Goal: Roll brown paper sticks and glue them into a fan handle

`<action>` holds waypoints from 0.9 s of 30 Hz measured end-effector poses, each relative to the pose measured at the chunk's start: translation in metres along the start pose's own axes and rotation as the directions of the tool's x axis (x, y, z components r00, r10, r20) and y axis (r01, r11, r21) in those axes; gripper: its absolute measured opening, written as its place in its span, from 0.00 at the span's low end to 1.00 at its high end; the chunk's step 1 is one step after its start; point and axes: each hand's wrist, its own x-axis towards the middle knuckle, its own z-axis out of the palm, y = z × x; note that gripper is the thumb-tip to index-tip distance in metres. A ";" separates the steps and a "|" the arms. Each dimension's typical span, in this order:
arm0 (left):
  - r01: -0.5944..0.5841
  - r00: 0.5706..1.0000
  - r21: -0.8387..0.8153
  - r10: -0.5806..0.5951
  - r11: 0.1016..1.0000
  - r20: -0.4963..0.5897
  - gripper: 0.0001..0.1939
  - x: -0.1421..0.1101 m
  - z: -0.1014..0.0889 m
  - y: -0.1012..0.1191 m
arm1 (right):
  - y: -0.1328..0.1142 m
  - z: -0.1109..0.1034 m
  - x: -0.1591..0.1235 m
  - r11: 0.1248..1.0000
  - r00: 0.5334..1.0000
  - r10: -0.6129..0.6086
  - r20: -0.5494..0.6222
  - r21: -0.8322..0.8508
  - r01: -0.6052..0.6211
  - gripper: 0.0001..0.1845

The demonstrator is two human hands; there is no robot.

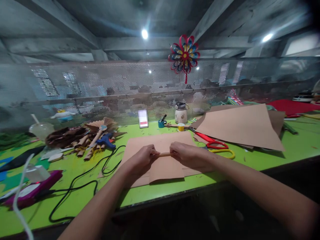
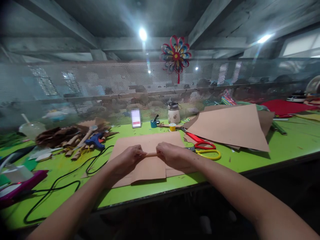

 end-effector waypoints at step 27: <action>0.183 0.956 0.432 -0.262 0.883 0.131 0.10 0.036 0.004 0.038 | -0.003 0.017 0.002 0.776 0.929 -0.273 0.251 -0.513 0.367 0.10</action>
